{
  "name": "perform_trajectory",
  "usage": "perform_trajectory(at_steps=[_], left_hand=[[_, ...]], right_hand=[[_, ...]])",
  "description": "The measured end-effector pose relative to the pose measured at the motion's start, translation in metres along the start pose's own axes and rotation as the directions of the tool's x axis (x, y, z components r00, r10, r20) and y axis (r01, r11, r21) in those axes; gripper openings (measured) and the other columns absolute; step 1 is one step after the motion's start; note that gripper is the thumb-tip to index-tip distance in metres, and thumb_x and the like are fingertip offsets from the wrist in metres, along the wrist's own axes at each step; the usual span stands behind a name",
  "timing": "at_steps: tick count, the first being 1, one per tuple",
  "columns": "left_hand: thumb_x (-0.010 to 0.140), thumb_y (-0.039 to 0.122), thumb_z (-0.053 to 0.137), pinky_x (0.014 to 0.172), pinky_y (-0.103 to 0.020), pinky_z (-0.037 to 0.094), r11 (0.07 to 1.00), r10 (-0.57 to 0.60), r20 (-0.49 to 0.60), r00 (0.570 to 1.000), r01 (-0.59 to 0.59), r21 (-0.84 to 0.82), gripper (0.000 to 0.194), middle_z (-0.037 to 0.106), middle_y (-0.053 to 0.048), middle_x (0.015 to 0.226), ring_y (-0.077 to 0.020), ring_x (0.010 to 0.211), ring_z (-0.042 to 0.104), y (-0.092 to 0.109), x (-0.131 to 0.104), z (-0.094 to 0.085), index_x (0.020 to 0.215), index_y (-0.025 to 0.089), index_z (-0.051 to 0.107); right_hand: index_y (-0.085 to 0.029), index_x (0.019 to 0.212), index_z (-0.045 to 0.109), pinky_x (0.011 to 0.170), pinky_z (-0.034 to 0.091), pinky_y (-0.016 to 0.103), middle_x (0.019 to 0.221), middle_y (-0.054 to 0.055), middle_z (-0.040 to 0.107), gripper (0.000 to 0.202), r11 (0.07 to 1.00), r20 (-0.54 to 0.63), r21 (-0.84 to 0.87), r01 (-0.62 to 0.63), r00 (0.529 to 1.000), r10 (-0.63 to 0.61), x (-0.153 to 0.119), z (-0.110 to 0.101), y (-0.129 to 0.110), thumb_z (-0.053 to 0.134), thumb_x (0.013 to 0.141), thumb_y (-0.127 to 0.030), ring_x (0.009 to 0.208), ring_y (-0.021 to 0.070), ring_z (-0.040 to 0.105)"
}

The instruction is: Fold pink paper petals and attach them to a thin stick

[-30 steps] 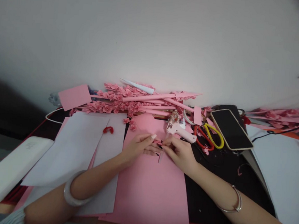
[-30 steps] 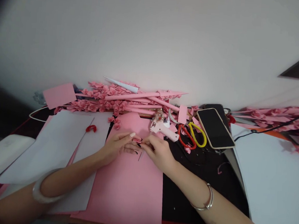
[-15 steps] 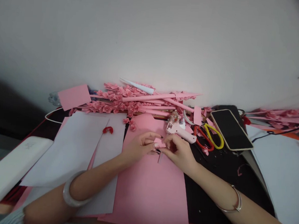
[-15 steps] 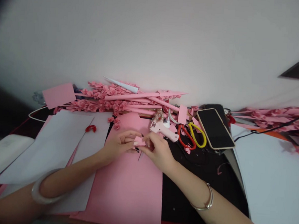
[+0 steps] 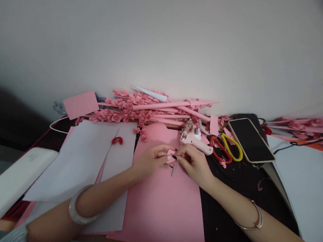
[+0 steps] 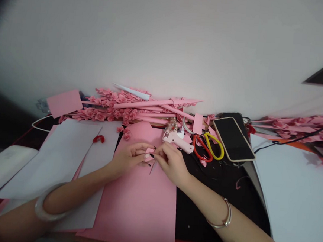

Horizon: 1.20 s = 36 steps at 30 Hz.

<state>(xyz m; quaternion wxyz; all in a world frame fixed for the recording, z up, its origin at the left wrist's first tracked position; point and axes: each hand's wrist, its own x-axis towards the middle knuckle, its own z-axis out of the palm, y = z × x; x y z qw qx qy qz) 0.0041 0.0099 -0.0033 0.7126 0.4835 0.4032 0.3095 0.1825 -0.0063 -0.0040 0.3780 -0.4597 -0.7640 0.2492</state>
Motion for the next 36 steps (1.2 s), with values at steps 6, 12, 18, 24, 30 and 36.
perform_trajectory(at_steps=[6, 12, 18, 24, 30, 36], left_hand=[[0.075, 0.021, 0.063, 0.072, -0.028, 0.053, 1.0, 0.017, 0.02, 1.0, -0.017, -0.006, 0.03, 0.069, -0.007, 0.09, -0.0149, 0.078, 0.066, -0.0012, -0.0002, 0.0, 0.103, 0.014, 0.058], [0.073, 0.023, 0.065, 0.072, -0.029, 0.052, 1.0, 0.023, 0.011, 1.0, -0.024, 0.011, 0.03, 0.068, -0.006, 0.085, -0.0157, 0.078, 0.065, -0.0003, -0.0005, 0.0017, 0.101, 0.013, 0.059], [0.073, 0.022, 0.065, 0.071, -0.028, 0.052, 0.999, 0.037, 0.02, 0.999, -0.037, 0.018, 0.028, 0.068, -0.007, 0.085, -0.0152, 0.076, 0.065, -0.0011, -0.0011, 0.0012, 0.099, 0.012, 0.06], [0.072, 0.019, 0.064, 0.072, -0.027, 0.052, 0.999, 0.047, 0.014, 0.999, -0.047, -0.007, 0.027, 0.069, -0.004, 0.084, -0.0136, 0.075, 0.065, -0.0035, 0.0006, -0.0008, 0.098, 0.015, 0.061], [0.072, 0.019, 0.064, 0.071, -0.027, 0.052, 0.999, 0.043, 0.004, 0.999, -0.043, 0.016, 0.026, 0.069, -0.005, 0.087, -0.0145, 0.076, 0.065, -0.0007, 0.0002, -0.0006, 0.098, 0.014, 0.061], [0.076, 0.021, 0.061, 0.073, -0.03, 0.053, 0.997, 0.051, 0.005, 0.999, -0.051, 0.063, 0.029, 0.069, -0.006, 0.081, -0.0173, 0.079, 0.065, -0.0011, -0.001, 0.0007, 0.104, 0.013, 0.058]], right_hand=[[-0.018, 0.072, 0.051, 0.059, 0.039, 0.027, 0.07, 0.002, 0.054, 0.013, 0.99, 0.005, 0.096, -0.106, 0.994, 0.106, 0.0008, 0.0026, 0.0044, 0.053, 0.085, -0.02, 0.064, 0.0154, 0.05], [-0.019, 0.072, 0.052, 0.06, 0.041, 0.028, 0.071, 0.002, 0.054, 0.01, 0.978, -0.003, 0.137, -0.16, 0.987, 0.162, 0.0032, 0.0044, 0.0063, 0.056, 0.082, -0.02, 0.065, 0.0154, 0.05], [-0.018, 0.07, 0.054, 0.058, 0.04, 0.026, 0.068, 0.001, 0.055, 0.009, 0.948, 0.029, 0.231, -0.219, 0.975, 0.218, 0.0046, 0.0034, 0.0058, 0.06, 0.077, -0.017, 0.063, 0.0142, 0.051], [-0.017, 0.067, 0.056, 0.056, 0.039, 0.025, 0.064, -0.001, 0.057, 0.013, 0.912, 0.092, 0.3, -0.281, 0.96, 0.266, 0.0041, 0.0035, 0.0033, 0.066, 0.073, -0.023, 0.059, 0.0128, 0.05], [-0.017, 0.067, 0.057, 0.053, 0.037, 0.025, 0.063, 0.0, 0.057, 0.013, 0.936, 0.069, 0.238, -0.26, 0.966, 0.251, 0.0021, 0.0044, -0.0001, 0.066, 0.075, -0.022, 0.056, 0.0122, 0.047], [-0.018, 0.07, 0.051, 0.056, 0.04, 0.026, 0.064, -0.001, 0.053, 0.014, 0.946, 0.051, 0.242, -0.216, 0.976, 0.21, 0.0026, 0.0037, 0.0044, 0.055, 0.083, -0.023, 0.059, 0.0133, 0.049]])
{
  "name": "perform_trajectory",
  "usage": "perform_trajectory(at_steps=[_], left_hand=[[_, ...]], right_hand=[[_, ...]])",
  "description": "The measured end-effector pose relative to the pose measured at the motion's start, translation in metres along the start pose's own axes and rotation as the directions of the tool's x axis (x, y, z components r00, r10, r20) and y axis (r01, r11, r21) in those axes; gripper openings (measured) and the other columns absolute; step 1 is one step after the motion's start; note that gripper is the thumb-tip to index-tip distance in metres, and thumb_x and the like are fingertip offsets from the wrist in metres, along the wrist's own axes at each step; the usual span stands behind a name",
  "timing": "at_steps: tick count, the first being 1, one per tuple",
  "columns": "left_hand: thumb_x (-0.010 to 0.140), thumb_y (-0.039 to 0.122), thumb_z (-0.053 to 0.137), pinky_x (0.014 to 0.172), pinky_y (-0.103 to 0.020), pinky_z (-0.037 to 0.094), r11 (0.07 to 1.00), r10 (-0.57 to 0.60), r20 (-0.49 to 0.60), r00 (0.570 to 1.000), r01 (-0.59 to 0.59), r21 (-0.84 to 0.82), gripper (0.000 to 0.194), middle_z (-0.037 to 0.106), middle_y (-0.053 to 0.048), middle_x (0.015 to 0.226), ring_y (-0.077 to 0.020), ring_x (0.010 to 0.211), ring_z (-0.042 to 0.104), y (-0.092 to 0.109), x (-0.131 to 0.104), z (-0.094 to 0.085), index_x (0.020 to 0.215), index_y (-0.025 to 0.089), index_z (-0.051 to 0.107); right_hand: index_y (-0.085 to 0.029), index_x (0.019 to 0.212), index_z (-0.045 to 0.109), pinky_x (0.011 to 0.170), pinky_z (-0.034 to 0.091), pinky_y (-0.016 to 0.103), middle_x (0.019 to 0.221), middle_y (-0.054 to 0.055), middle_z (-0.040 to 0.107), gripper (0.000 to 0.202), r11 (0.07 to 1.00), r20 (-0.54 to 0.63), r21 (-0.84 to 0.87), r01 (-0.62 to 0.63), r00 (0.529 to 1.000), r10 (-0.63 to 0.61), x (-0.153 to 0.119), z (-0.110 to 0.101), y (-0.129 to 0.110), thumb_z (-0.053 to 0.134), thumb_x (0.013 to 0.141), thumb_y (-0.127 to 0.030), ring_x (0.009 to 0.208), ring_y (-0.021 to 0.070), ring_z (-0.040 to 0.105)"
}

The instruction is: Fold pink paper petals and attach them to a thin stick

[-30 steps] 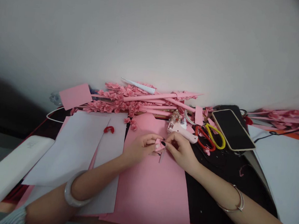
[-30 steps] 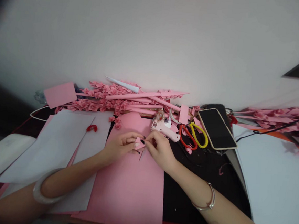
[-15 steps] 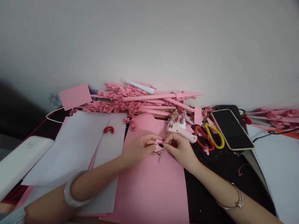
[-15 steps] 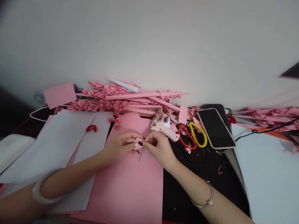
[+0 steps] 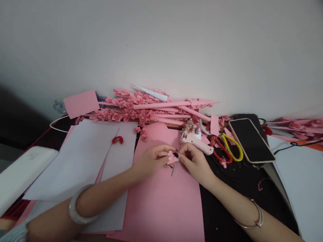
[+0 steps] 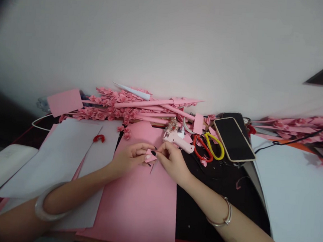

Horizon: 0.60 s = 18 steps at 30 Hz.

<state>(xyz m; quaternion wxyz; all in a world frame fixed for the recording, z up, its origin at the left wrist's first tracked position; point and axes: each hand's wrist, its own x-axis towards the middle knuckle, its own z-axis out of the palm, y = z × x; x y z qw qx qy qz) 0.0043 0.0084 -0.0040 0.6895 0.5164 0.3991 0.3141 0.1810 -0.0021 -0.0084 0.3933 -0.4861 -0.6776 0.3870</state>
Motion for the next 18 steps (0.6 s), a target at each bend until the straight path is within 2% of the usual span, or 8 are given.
perform_trajectory(at_steps=[11, 18], left_hand=[[0.079, 0.023, 0.058, 0.071, -0.029, 0.053, 1.0, 0.018, 0.021, 1.0, -0.017, -0.019, 0.028, 0.068, -0.006, 0.084, -0.0169, 0.079, 0.066, 0.0027, -0.0011, 0.0, 0.105, 0.014, 0.054], [0.077, 0.022, 0.061, 0.072, -0.03, 0.052, 0.999, 0.026, -0.001, 1.0, -0.026, 0.019, 0.029, 0.069, -0.004, 0.075, -0.0179, 0.078, 0.067, 0.0023, -0.0021, 0.0012, 0.104, 0.016, 0.055]], right_hand=[[-0.019, 0.073, 0.048, 0.06, 0.041, 0.027, 0.074, 0.002, 0.056, 0.011, 0.997, -0.002, -0.076, 0.034, 0.999, -0.034, -0.0018, 0.0025, 0.0029, 0.053, 0.083, -0.018, 0.067, 0.0155, 0.053], [-0.019, 0.072, 0.047, 0.055, 0.037, 0.025, 0.067, -0.001, 0.051, 0.012, 0.99, 0.002, -0.133, 0.051, 0.999, -0.051, -0.0035, 0.0035, -0.0003, 0.051, 0.082, -0.015, 0.059, 0.0128, 0.047]])
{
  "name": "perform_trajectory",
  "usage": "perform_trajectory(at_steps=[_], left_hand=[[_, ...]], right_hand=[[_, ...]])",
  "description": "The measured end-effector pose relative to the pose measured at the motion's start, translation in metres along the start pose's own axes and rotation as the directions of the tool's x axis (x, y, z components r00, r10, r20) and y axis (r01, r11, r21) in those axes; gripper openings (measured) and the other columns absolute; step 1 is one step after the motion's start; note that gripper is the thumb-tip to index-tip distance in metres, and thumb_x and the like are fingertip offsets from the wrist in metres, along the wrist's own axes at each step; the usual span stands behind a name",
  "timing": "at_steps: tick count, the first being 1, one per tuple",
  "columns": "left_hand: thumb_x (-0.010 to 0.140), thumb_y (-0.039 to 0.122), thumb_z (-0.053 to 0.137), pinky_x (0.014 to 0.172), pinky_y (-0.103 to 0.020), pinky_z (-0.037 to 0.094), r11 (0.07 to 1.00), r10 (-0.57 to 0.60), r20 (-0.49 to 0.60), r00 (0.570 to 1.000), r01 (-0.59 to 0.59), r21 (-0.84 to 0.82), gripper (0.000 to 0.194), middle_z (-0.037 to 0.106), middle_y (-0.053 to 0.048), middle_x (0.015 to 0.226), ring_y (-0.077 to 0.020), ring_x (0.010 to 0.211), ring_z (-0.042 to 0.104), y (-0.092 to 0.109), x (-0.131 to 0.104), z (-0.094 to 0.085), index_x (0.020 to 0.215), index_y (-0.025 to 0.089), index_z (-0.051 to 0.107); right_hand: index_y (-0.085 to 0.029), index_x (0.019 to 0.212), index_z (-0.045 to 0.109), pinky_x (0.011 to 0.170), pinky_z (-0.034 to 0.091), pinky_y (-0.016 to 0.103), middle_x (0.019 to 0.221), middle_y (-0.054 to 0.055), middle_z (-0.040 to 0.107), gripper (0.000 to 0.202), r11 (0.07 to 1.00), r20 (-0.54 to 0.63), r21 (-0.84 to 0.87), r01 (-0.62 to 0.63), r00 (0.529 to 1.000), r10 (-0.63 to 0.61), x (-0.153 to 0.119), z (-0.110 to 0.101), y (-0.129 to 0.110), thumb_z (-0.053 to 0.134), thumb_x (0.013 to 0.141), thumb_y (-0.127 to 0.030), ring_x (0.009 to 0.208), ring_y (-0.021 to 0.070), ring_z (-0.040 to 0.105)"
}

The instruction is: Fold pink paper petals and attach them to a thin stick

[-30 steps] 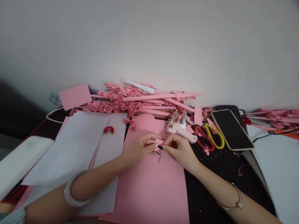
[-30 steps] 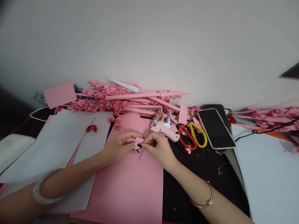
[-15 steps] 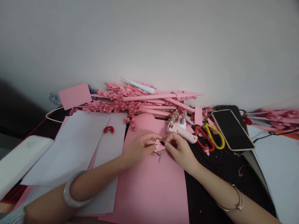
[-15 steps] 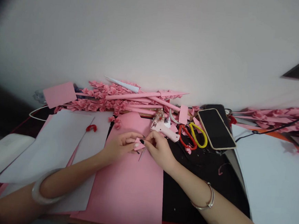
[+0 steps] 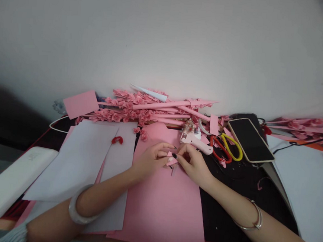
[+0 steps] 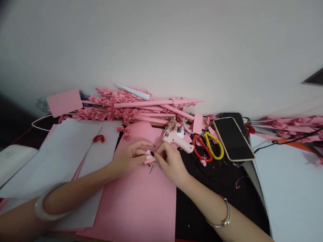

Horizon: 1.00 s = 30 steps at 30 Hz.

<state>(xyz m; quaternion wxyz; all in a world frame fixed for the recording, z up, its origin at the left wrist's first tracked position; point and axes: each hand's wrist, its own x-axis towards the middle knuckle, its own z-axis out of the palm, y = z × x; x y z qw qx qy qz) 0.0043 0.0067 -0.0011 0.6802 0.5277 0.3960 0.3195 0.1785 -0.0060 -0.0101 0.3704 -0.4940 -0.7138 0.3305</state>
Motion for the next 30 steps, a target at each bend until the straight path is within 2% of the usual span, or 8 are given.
perform_trajectory(at_steps=[5, 8, 11, 16, 19, 23, 30], left_hand=[[0.075, 0.02, 0.062, 0.072, -0.031, 0.052, 1.0, -0.004, -0.016, 1.0, 0.004, -0.016, 0.03, 0.069, -0.005, 0.078, -0.0183, 0.078, 0.067, -0.0013, 0.0014, -0.0014, 0.104, 0.016, 0.055], [0.075, 0.02, 0.061, 0.072, -0.031, 0.052, 0.999, -0.005, -0.005, 1.0, 0.005, -0.037, 0.03, 0.069, -0.006, 0.08, -0.0182, 0.078, 0.067, -0.0027, 0.0019, -0.0023, 0.104, 0.015, 0.054], [0.075, 0.02, 0.061, 0.071, -0.03, 0.052, 0.999, -0.005, 0.003, 1.0, 0.005, -0.044, 0.031, 0.069, -0.006, 0.081, -0.0181, 0.079, 0.066, -0.0037, 0.0019, -0.0028, 0.105, 0.015, 0.054], [0.073, 0.022, 0.063, 0.069, -0.029, 0.051, 0.998, -0.027, 0.0, 1.0, 0.027, -0.053, 0.028, 0.068, -0.004, 0.078, -0.0153, 0.072, 0.064, -0.0021, 0.002, -0.0017, 0.099, 0.015, 0.056], [0.073, 0.023, 0.064, 0.068, -0.027, 0.05, 0.998, -0.034, 0.015, 0.999, 0.035, -0.053, 0.022, 0.068, -0.004, 0.08, -0.0122, 0.066, 0.062, -0.0001, 0.0017, -0.001, 0.092, 0.015, 0.058], [0.072, 0.024, 0.066, 0.068, -0.027, 0.051, 0.997, -0.046, 0.012, 0.999, 0.047, -0.059, 0.018, 0.067, -0.003, 0.075, -0.0117, 0.066, 0.062, 0.0009, 0.001, -0.001, 0.085, 0.014, 0.059], [0.072, 0.023, 0.067, 0.068, -0.027, 0.051, 0.996, -0.045, 0.019, 0.999, 0.046, -0.081, 0.019, 0.068, -0.003, 0.074, -0.0143, 0.072, 0.065, 0.0008, 0.0014, -0.0009, 0.085, 0.014, 0.057]], right_hand=[[-0.019, 0.078, 0.046, 0.053, 0.035, 0.024, 0.064, -0.003, 0.047, 0.008, 1.0, 0.018, -0.022, 0.001, 1.0, 0.0, 0.0014, -0.0021, -0.0022, 0.046, 0.085, -0.016, 0.056, 0.0121, 0.044], [-0.019, 0.075, 0.044, 0.053, 0.033, 0.024, 0.062, -0.003, 0.046, 0.015, 0.998, 0.006, -0.053, 0.015, 1.0, -0.014, 0.0026, -0.0042, -0.0032, 0.042, 0.089, -0.02, 0.057, 0.0124, 0.042], [-0.019, 0.071, 0.043, 0.054, 0.033, 0.024, 0.06, -0.003, 0.044, 0.023, 0.998, 0.042, -0.055, 0.035, 0.999, -0.032, 0.0031, -0.0054, -0.0039, 0.037, 0.092, -0.025, 0.056, 0.0121, 0.042], [-0.019, 0.071, 0.043, 0.048, 0.029, 0.022, 0.06, -0.005, 0.041, 0.02, 0.999, 0.114, -0.045, 0.02, 0.993, -0.014, 0.0015, -0.0045, -0.0036, 0.053, 0.085, -0.029, 0.052, 0.0099, 0.036], [-0.019, 0.071, 0.043, 0.046, 0.028, 0.021, 0.06, -0.005, 0.04, 0.02, 0.998, 0.117, -0.05, 0.026, 0.993, -0.02, 0.0008, -0.004, -0.0026, 0.06, 0.079, -0.025, 0.052, 0.0091, 0.035], [-0.019, 0.07, 0.043, 0.047, 0.028, 0.021, 0.059, -0.005, 0.041, 0.018, 0.998, 0.121, -0.049, 0.043, 0.992, -0.037, 0.0019, -0.0043, -0.0022, 0.057, 0.081, -0.023, 0.052, 0.009, 0.035], [-0.019, 0.069, 0.042, 0.049, 0.027, 0.022, 0.059, -0.005, 0.04, 0.018, 0.996, 0.122, -0.069, 0.052, 0.992, -0.043, 0.002, -0.0036, -0.0004, 0.053, 0.084, -0.021, 0.053, 0.0096, 0.035]])
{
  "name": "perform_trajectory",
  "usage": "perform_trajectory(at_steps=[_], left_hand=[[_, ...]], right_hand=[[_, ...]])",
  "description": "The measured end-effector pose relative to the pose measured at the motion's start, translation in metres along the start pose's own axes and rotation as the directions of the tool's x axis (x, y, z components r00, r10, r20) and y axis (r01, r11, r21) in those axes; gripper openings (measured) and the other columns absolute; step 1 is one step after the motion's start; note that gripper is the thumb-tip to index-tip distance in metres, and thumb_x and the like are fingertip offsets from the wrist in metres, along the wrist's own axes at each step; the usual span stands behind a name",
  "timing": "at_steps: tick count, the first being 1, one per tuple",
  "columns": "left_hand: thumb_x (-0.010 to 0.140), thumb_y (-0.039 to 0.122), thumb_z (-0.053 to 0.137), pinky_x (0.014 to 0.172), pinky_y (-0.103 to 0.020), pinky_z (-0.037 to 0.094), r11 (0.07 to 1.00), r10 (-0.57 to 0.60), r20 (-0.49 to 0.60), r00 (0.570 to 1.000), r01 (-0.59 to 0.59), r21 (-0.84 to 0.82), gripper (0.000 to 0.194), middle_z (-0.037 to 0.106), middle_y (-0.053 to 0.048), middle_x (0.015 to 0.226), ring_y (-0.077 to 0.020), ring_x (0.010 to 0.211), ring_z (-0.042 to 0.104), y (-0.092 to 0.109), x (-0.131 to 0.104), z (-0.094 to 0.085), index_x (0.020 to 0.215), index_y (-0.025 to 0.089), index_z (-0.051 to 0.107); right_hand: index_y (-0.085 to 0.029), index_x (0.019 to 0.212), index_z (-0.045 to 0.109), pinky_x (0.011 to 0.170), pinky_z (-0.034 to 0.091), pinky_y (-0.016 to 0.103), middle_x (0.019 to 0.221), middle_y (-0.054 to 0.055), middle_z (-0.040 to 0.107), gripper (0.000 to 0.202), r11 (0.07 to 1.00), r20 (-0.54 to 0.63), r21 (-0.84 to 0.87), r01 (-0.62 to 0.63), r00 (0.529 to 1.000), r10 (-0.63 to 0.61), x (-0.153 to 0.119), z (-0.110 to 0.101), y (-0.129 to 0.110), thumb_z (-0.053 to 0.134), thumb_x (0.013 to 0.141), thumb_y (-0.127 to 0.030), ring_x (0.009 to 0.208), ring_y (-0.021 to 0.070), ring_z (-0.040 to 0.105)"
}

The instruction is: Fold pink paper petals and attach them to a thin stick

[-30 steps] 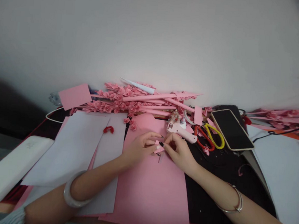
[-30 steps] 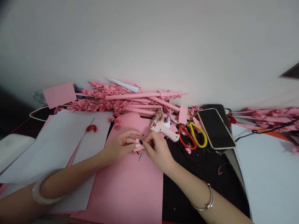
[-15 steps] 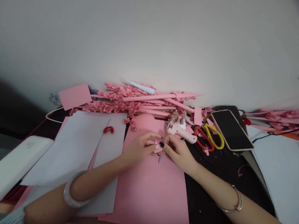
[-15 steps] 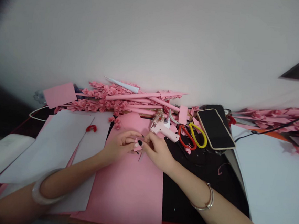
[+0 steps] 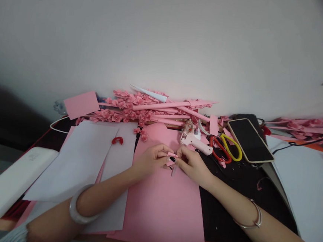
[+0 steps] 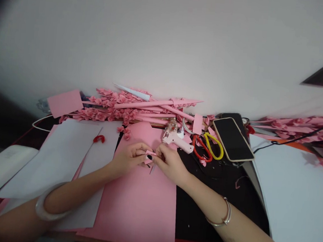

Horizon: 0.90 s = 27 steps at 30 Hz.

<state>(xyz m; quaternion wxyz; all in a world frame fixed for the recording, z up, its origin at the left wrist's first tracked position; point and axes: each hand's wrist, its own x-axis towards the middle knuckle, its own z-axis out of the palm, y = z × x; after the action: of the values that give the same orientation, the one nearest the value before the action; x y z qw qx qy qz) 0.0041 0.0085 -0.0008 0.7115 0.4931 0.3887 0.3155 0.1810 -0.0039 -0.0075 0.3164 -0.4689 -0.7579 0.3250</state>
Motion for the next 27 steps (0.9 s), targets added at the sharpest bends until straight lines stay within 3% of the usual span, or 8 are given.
perform_trajectory(at_steps=[8, 14, 21, 27], left_hand=[[0.074, 0.022, 0.065, 0.066, -0.026, 0.051, 0.999, 0.012, 0.008, 1.0, -0.012, 0.045, 0.016, 0.069, -0.003, 0.071, -0.0144, 0.069, 0.066, 0.001, -0.0013, 0.0012, 0.084, 0.014, 0.055], [0.076, 0.023, 0.062, 0.068, -0.027, 0.05, 0.996, 0.043, 0.003, 0.999, -0.043, 0.08, 0.015, 0.07, -0.004, 0.074, -0.0153, 0.071, 0.066, 0.0011, -0.0009, 0.0004, 0.085, 0.014, 0.055], [0.075, 0.024, 0.062, 0.072, -0.029, 0.051, 0.997, 0.003, 0.013, 1.0, -0.004, 0.083, 0.018, 0.068, -0.003, 0.076, -0.015, 0.074, 0.064, 0.001, -0.0001, 0.0003, 0.089, 0.014, 0.057], [0.078, 0.026, 0.06, 0.069, -0.027, 0.052, 0.993, 0.026, 0.085, 0.996, -0.035, 0.11, 0.013, 0.066, -0.003, 0.072, -0.0141, 0.068, 0.065, -0.0027, -0.0027, 0.0016, 0.078, 0.013, 0.061]], right_hand=[[-0.02, 0.063, 0.035, 0.051, 0.028, 0.023, 0.057, -0.005, 0.037, 0.026, 1.0, 0.06, -0.02, 0.023, 0.998, -0.021, 0.0003, -0.0021, -0.0025, 0.04, 0.088, -0.019, 0.053, 0.0109, 0.035], [-0.02, 0.068, 0.038, 0.054, 0.032, 0.025, 0.062, -0.002, 0.043, 0.02, 0.999, 0.051, -0.039, 0.033, 0.998, -0.031, -0.0009, -0.0021, -0.005, 0.036, 0.087, -0.013, 0.057, 0.0134, 0.041], [-0.019, 0.073, 0.042, 0.055, 0.034, 0.025, 0.064, -0.001, 0.046, 0.018, 0.997, -0.07, -0.062, 0.051, 0.996, -0.055, -0.002, 0.0, -0.0016, 0.035, 0.089, -0.014, 0.057, 0.0138, 0.042], [-0.019, 0.07, 0.044, 0.056, 0.034, 0.024, 0.062, -0.002, 0.045, 0.02, 0.999, -0.137, -0.032, 0.004, 0.991, -0.009, -0.0014, -0.0009, -0.0014, 0.041, 0.09, -0.019, 0.057, 0.0128, 0.042]])
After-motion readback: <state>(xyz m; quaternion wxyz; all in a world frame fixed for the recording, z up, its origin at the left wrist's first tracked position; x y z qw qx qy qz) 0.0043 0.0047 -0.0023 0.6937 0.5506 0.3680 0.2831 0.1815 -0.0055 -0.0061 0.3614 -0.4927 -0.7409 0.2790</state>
